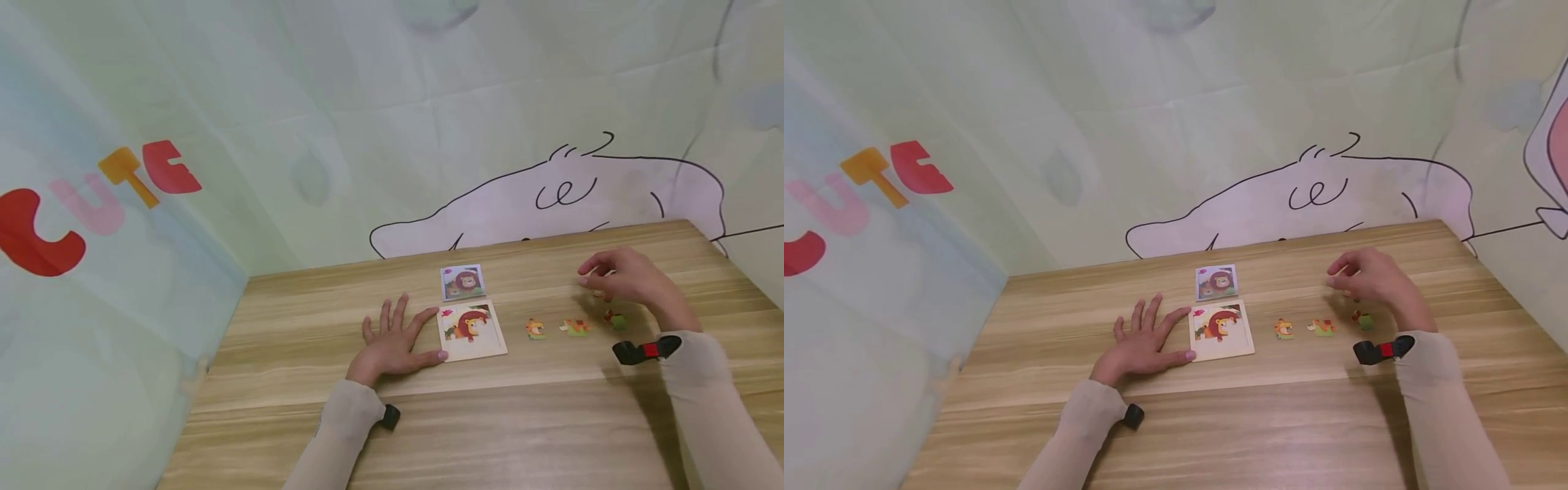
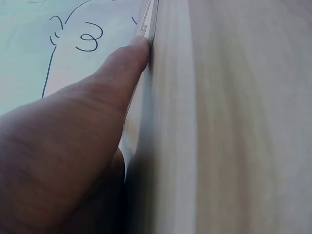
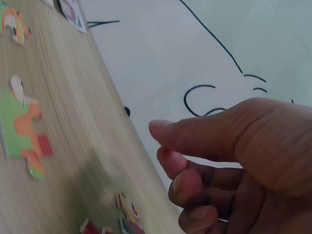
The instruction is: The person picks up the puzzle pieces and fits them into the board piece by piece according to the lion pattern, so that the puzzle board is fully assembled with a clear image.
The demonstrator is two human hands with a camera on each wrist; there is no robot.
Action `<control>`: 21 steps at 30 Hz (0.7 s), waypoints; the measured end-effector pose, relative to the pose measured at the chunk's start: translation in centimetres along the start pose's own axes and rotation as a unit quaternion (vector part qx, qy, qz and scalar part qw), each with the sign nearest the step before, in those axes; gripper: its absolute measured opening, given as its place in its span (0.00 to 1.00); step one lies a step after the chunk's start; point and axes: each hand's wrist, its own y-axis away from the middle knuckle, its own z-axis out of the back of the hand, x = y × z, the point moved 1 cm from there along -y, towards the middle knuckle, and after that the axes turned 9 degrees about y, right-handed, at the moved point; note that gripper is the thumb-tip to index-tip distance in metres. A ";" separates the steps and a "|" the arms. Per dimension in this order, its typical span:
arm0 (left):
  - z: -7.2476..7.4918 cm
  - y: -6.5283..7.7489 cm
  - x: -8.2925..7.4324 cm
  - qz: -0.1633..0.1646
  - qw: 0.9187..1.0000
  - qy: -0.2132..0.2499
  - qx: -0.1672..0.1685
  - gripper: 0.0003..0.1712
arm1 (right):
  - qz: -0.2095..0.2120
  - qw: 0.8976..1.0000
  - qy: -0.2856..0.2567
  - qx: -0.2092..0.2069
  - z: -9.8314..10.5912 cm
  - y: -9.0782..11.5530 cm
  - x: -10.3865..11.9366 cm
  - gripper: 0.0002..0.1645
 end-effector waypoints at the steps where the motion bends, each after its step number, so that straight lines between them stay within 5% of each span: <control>1: 0.0 0.0 0.0 -0.001 1.000 0.001 -0.001 0.53 | -0.003 1.000 0.001 0.002 0.1 0.1 -0.3 0.23; 11: -0.1 -0.1 0.0 0.001 1.000 -0.001 0.001 0.53 | -0.058 0.997 0.042 0.041 0.1 0.6 -2.6 0.31; 21: -0.1 -0.2 0.1 0.003 1.000 -0.004 0.002 0.53 | -0.070 0.996 0.055 0.011 -0.4 0.7 -2.3 0.22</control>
